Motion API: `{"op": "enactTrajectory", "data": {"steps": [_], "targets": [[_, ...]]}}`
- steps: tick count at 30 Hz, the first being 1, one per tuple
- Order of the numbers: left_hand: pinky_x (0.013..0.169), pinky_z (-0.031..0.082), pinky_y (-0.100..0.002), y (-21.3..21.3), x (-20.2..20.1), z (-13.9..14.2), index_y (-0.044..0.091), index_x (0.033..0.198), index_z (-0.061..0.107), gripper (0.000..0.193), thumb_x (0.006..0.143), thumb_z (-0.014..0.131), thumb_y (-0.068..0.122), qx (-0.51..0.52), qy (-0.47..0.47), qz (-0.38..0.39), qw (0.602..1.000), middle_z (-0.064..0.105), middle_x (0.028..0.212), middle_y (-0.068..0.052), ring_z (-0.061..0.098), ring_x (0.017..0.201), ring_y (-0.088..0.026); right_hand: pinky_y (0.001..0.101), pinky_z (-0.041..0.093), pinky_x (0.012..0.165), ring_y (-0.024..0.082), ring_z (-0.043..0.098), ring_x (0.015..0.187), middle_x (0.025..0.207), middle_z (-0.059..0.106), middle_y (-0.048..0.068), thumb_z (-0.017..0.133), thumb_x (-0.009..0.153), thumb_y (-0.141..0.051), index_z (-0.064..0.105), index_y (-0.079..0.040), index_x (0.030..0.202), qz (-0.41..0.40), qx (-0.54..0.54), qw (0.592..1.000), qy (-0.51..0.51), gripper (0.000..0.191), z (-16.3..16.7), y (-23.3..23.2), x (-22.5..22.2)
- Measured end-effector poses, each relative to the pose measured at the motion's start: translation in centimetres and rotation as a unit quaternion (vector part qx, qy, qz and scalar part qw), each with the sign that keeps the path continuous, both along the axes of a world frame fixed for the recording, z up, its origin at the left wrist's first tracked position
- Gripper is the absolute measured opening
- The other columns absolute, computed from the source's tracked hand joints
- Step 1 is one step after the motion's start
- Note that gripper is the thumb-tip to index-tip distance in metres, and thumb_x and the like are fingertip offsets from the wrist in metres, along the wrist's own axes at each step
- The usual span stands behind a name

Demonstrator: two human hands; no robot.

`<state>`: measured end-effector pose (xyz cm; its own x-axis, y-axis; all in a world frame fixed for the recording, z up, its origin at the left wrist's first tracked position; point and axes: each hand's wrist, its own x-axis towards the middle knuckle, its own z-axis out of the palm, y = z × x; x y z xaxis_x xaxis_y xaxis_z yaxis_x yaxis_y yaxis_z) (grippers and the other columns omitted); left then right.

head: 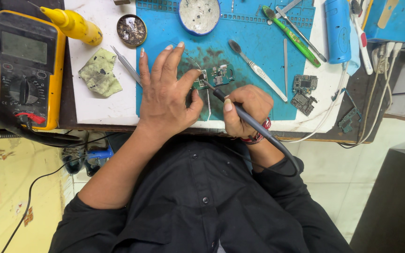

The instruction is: The person solders components on small green circuit boards at a workbench, holding each board steady with one hand while applying a soldering iron with the other. They reposition the boards on the mat, work on different boards one at a time, and use a metal probe to touch points on the boards between soldering passes.

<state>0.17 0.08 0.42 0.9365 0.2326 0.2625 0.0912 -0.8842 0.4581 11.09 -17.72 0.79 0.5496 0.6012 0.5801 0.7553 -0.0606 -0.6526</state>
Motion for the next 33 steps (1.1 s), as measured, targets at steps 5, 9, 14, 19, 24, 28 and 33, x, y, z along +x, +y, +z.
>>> {"op": "enactTrajectory", "data": {"steps": [5, 9, 14, 19, 24, 28, 33], "targets": [[0.128, 0.005, -0.061, 0.03, -0.01, 0.04, 0.011, 0.122, 0.073, 0.037, 0.089, 0.071, 0.027, -0.001, 0.001, 0.000, 1.000, 0.042, 0.159, -0.022, 0.033, 0.150, -0.036, 0.0375, 0.047, 0.059, 0.027, 0.061, 0.062, 0.074, 0.063, 0.011, 0.064, 0.094, -0.012, 0.057, -0.003, 0.087, -0.004, 0.000, 1.000, -0.004, 0.013, 0.02, 0.02, -0.09], [0.128, 0.006, -0.061, 0.07, 0.02, 0.03, 0.011, 0.122, 0.073, 0.037, 0.089, 0.071, 0.027, -0.006, -0.003, -0.002, 1.000, 0.042, 0.158, -0.021, 0.033, 0.150, -0.035, 0.0372, 0.046, 0.058, 0.027, 0.061, 0.061, 0.074, 0.063, 0.011, 0.063, 0.094, -0.011, 0.057, -0.002, 0.086, -0.002, 0.006, 1.000, -0.006, 0.013, -0.04, 0.05, -0.06], [0.127, 0.006, -0.062, 0.05, -0.04, 0.05, 0.010, 0.121, 0.072, 0.037, 0.088, 0.071, 0.026, -0.008, -0.003, -0.002, 1.000, 0.042, 0.158, -0.022, 0.034, 0.150, -0.036, 0.0374, 0.046, 0.059, 0.026, 0.060, 0.061, 0.073, 0.062, 0.011, 0.063, 0.094, -0.011, 0.057, -0.003, 0.086, -0.003, 0.000, 1.000, -0.003, 0.013, -0.01, -0.07, -0.13], [0.128, 0.007, -0.062, 0.12, 0.08, 0.14, 0.009, 0.121, 0.072, 0.037, 0.087, 0.072, 0.025, -0.011, -0.008, -0.004, 1.000, 0.043, 0.157, -0.023, 0.035, 0.149, -0.037, 0.0376, 0.046, 0.058, 0.027, 0.061, 0.061, 0.073, 0.063, 0.011, 0.064, 0.093, -0.011, 0.058, -0.002, 0.086, -0.005, 0.007, 1.000, -0.008, 0.012, -0.10, 0.17, -0.02], [0.126, 0.008, -0.062, 0.00, 0.16, 0.19, 0.008, 0.121, 0.072, 0.039, 0.085, 0.072, 0.024, -0.013, -0.018, -0.004, 1.000, 0.044, 0.155, -0.023, 0.037, 0.147, -0.038, 0.0383, 0.047, 0.060, 0.028, 0.062, 0.063, 0.074, 0.063, 0.011, 0.064, 0.093, -0.010, 0.059, -0.002, 0.085, -0.004, 0.004, 1.000, -0.002, 0.013, 0.09, 0.21, -0.20], [0.126, 0.010, -0.063, 0.10, 0.37, 0.22, 0.008, 0.121, 0.072, 0.039, 0.085, 0.072, 0.024, -0.010, -0.023, -0.003, 1.000, 0.045, 0.153, -0.024, 0.038, 0.146, -0.039, 0.0383, 0.047, 0.061, 0.029, 0.062, 0.064, 0.074, 0.062, 0.012, 0.065, 0.093, -0.011, 0.060, -0.003, 0.085, -0.017, 0.009, 1.000, -0.002, 0.012, 0.14, 0.31, -0.12], [0.125, 0.011, -0.064, 0.14, 0.40, 0.32, 0.008, 0.120, 0.072, 0.040, 0.083, 0.071, 0.023, -0.012, -0.019, -0.005, 1.000, 0.046, 0.152, -0.025, 0.038, 0.145, -0.040, 0.0360, 0.048, 0.062, 0.026, 0.063, 0.067, 0.081, 0.065, 0.013, 0.064, 0.096, -0.013, 0.062, -0.003, 0.092, -0.051, 0.032, 0.998, 0.014, 0.011, 0.07, 0.31, -0.32]]}}
